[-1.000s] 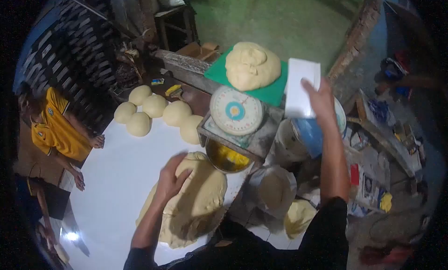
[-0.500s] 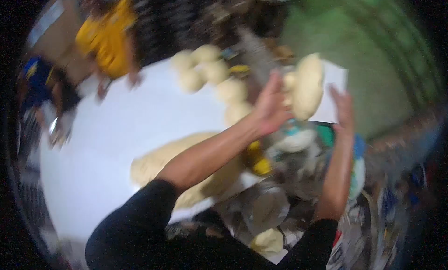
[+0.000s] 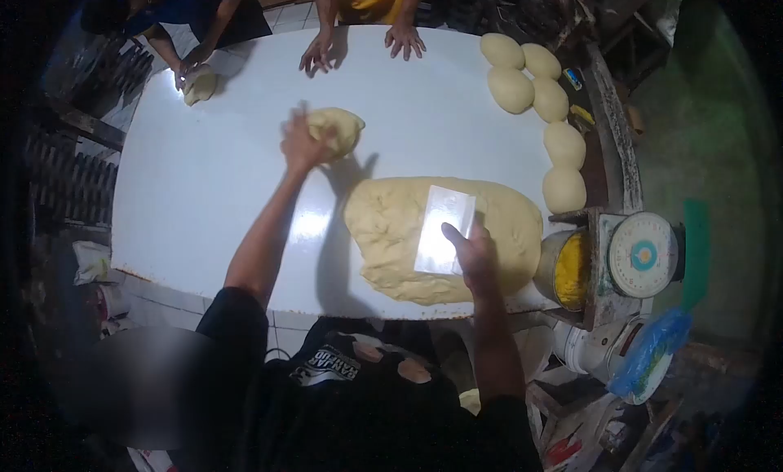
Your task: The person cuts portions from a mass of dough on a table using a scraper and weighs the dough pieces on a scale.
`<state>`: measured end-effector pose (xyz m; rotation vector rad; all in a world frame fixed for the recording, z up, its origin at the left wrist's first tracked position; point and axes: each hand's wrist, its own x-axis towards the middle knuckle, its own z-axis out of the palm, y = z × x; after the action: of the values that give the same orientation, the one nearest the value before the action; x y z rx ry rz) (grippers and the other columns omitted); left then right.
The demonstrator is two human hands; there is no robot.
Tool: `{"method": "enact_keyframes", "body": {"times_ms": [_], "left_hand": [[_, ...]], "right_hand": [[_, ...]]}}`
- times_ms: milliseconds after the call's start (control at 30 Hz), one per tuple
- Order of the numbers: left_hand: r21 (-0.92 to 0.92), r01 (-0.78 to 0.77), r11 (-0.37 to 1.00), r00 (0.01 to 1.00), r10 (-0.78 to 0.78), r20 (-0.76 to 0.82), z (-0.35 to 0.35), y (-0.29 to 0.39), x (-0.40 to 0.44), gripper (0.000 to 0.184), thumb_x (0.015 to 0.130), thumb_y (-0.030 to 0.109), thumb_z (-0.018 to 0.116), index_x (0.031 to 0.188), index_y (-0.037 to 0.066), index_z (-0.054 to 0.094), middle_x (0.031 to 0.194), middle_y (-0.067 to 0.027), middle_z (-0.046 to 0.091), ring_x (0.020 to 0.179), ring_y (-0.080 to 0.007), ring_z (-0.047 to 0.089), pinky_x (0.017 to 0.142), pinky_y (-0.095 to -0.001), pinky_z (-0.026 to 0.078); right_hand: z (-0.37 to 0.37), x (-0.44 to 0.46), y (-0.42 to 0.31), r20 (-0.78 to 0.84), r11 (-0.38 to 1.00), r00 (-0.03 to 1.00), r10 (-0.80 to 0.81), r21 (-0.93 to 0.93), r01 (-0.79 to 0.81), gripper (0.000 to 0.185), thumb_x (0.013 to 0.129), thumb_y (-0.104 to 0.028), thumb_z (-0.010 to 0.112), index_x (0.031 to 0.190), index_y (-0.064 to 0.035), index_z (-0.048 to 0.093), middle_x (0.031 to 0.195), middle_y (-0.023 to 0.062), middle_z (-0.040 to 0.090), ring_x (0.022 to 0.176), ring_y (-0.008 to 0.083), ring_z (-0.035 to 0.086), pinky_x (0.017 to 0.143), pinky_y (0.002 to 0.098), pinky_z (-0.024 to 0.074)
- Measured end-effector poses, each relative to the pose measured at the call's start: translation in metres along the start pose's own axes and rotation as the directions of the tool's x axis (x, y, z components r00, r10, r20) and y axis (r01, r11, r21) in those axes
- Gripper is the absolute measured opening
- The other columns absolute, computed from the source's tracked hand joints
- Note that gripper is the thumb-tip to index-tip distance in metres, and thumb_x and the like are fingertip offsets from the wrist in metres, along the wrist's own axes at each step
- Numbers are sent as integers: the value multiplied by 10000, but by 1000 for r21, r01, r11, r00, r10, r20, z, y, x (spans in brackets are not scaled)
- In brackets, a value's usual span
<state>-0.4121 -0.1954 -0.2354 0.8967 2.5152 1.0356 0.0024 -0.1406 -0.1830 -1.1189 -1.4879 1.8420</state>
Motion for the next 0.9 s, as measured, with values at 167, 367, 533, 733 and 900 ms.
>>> {"method": "enact_keyframes", "body": {"times_ms": [167, 367, 533, 733, 900], "left_hand": [[41, -543, 839, 693, 420, 586, 102, 12, -73, 878, 779, 709, 683, 1468, 183, 543, 1502, -167, 534, 1319, -359, 563, 1069, -470, 460], [-52, -314, 948, 594, 239, 768, 99, 3, -72, 718, 829, 599, 636, 1418, 193, 576, 1300, -185, 682, 1165, -422, 650, 1004, -488, 511], [-168, 3, 986, 806, 97, 584, 63, -39, -137, 620, 885, 456, 633, 1425, 159, 571, 1176, -222, 719, 1081, -427, 680, 937, -498, 531], [-423, 428, 799, 810, -130, 572, -32, -87, -197, 808, 961, 487, 655, 1583, 95, 319, 1303, -233, 668, 1059, -378, 691, 927, -483, 533], [-190, -391, 901, 864, 430, 260, 0, -49, -137, 718, 926, 511, 698, 1492, 126, 483, 1285, -181, 649, 1133, -351, 640, 920, -469, 535]], "right_hand": [[80, 87, 26, -204, 460, 965, -167, -882, -107, 424, 916, -263, 640, 1267, -24, 648, 1119, 248, 718, 1051, 431, 691, 922, 491, 543], [119, 112, 59, -254, 263, 967, 22, -932, -250, 420, 881, -326, 638, 1170, -23, 680, 1067, 229, 729, 1008, 449, 692, 909, 537, 541], [142, 121, 108, -163, 309, 960, -229, -947, -87, 401, 904, -393, 667, 1030, -13, 679, 951, 249, 725, 910, 459, 700, 850, 536, 553], [114, 135, 95, -352, 872, 935, 49, -442, -212, 469, 871, -354, 741, 1102, 51, 692, 1038, 296, 714, 946, 433, 713, 848, 504, 566], [98, 54, 89, -186, 422, 959, 212, -868, -262, 543, 844, -310, 771, 1233, 51, 659, 1130, 292, 704, 1033, 424, 704, 884, 471, 564]]}}
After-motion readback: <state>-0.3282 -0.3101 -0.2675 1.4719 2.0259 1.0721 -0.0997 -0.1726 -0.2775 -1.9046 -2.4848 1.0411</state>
